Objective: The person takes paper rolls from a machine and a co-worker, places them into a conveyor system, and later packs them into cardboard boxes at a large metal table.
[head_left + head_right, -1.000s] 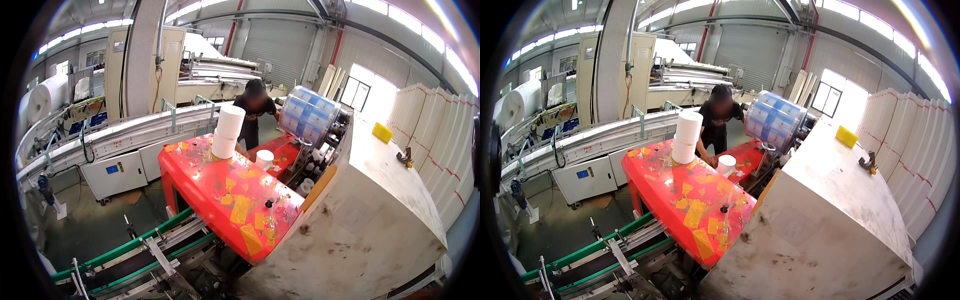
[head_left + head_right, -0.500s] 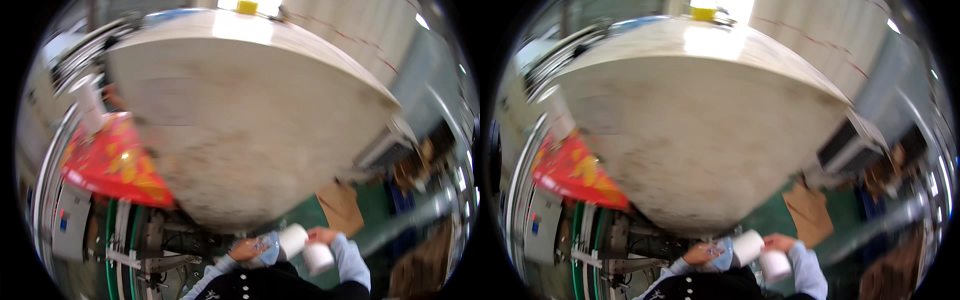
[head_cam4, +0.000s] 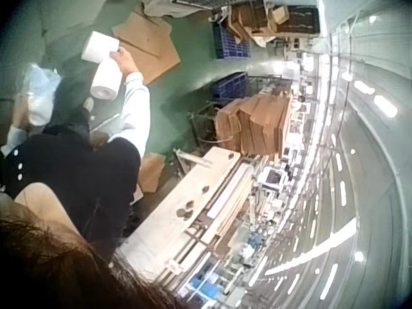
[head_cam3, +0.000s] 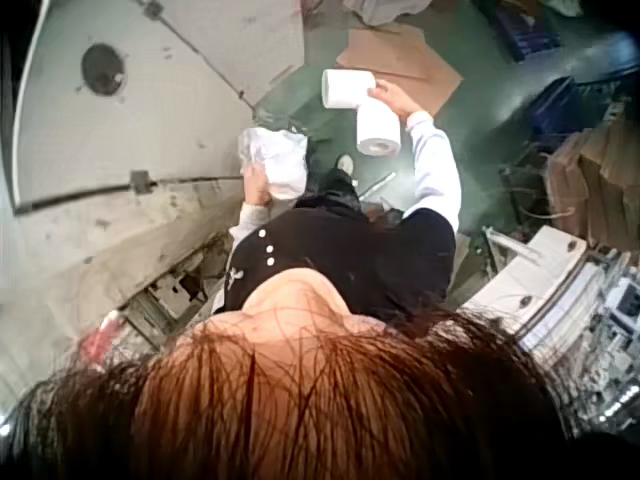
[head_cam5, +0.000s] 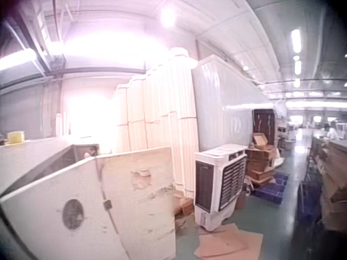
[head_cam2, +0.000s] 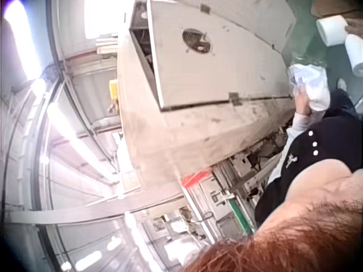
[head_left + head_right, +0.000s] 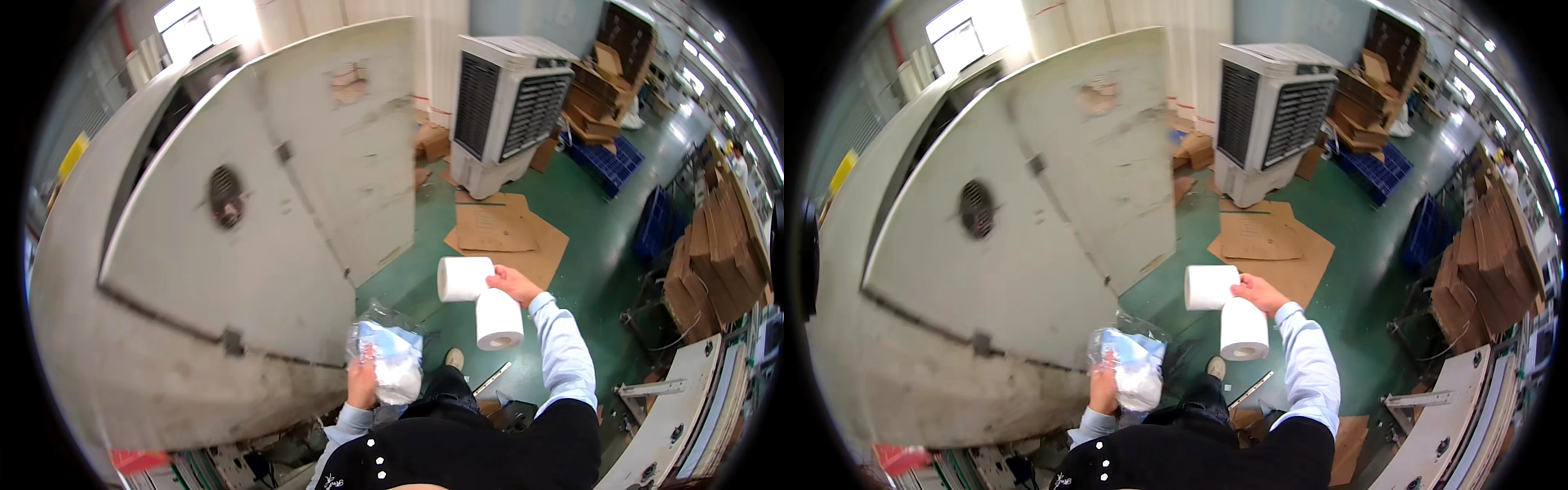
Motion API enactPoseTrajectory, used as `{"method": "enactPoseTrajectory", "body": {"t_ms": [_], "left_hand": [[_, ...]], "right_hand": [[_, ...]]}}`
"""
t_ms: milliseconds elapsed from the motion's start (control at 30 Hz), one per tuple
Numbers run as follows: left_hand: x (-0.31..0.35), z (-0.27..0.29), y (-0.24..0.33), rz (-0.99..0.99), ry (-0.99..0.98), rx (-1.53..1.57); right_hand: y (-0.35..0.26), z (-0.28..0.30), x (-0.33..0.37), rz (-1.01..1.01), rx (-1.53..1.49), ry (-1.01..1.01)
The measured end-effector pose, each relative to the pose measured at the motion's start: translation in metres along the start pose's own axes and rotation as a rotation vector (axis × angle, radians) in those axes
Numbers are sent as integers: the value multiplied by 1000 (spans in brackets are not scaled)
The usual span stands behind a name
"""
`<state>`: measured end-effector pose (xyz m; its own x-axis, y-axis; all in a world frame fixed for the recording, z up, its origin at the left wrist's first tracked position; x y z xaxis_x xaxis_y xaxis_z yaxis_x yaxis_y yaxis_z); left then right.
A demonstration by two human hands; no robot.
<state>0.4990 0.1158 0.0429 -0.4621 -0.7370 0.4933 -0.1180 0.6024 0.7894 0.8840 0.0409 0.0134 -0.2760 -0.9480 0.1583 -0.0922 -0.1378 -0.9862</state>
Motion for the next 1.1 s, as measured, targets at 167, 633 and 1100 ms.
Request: {"method": "enactPoseTrajectory", "body": {"t_ms": [167,633,1100], "left_hand": [[-116,-136,-10,367,-226,179],[-253,-429,-126,159,-583,-794],[-264,-681,-284,765,-1199,-501]], "right_hand": [[22,88,4,-69,165,168],[-38,189,110,-160,863,222],[16,308,165,-346,649,795]]}}
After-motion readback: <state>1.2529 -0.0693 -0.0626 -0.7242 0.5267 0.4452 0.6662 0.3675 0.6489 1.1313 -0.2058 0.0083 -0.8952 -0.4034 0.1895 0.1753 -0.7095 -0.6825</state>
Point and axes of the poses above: each hand's wrist, its own x-axis away from the middle knuckle, its own z-axis out of the back of the hand, y = z × x, the point moved 3 cm from there along -x, towards the middle knuckle, and after that the axes turned 9 degrees about z, right-handed, at the moved point
